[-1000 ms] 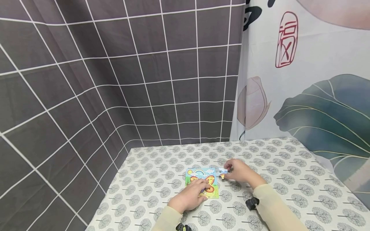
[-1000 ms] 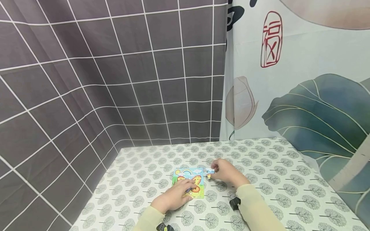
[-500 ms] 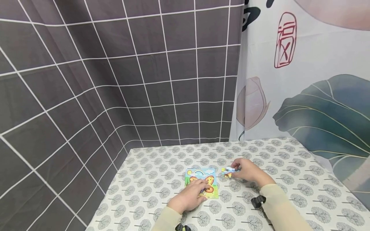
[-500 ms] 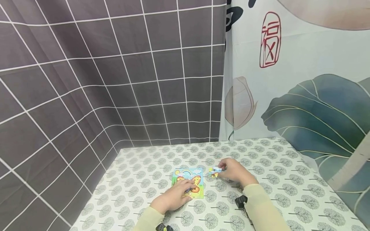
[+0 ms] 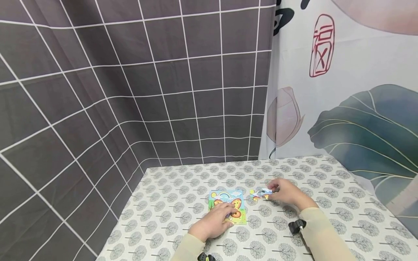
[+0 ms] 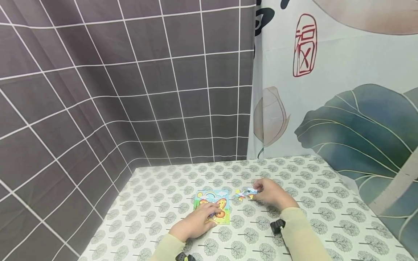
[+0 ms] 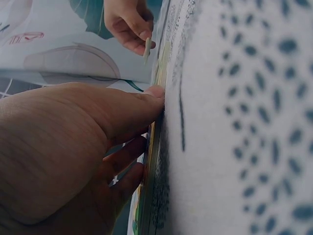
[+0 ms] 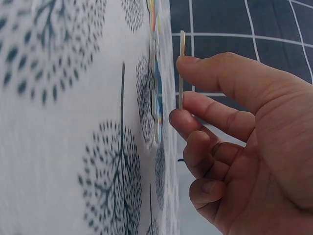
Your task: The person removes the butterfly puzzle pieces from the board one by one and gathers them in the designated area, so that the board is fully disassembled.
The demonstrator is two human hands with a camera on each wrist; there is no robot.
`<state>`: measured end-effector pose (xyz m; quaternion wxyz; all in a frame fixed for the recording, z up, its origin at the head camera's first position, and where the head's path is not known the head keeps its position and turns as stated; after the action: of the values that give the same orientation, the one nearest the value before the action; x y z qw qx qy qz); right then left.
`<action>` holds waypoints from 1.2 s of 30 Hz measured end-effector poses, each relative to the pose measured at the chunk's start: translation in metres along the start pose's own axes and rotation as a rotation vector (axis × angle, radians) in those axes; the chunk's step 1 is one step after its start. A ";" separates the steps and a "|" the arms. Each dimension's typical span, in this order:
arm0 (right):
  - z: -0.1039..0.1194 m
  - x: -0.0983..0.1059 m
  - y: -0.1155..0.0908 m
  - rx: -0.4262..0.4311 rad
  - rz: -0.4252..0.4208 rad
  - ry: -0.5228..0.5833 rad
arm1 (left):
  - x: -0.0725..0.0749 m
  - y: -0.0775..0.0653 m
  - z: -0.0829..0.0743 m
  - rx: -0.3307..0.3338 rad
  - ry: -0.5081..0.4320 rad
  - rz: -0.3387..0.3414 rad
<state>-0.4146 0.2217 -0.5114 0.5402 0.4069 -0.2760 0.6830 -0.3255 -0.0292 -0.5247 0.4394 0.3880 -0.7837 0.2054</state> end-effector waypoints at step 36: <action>-0.062 0.025 -0.022 -0.135 0.013 0.017 | 0.000 0.001 0.002 -0.003 -0.022 0.012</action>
<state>-0.4115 0.2911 -0.5236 0.5642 0.3620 -0.3194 0.6698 -0.3270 -0.0298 -0.5261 0.4303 0.3850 -0.7910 0.2026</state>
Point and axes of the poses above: each hand's wrist, its own y-axis towards the middle knuckle, its own x-axis out of the back of the hand, z = x × y, the point moved 10 cm from there along y, towards the middle knuckle, and after that the axes turned 10 degrees about -y, right-handed, at the moved point
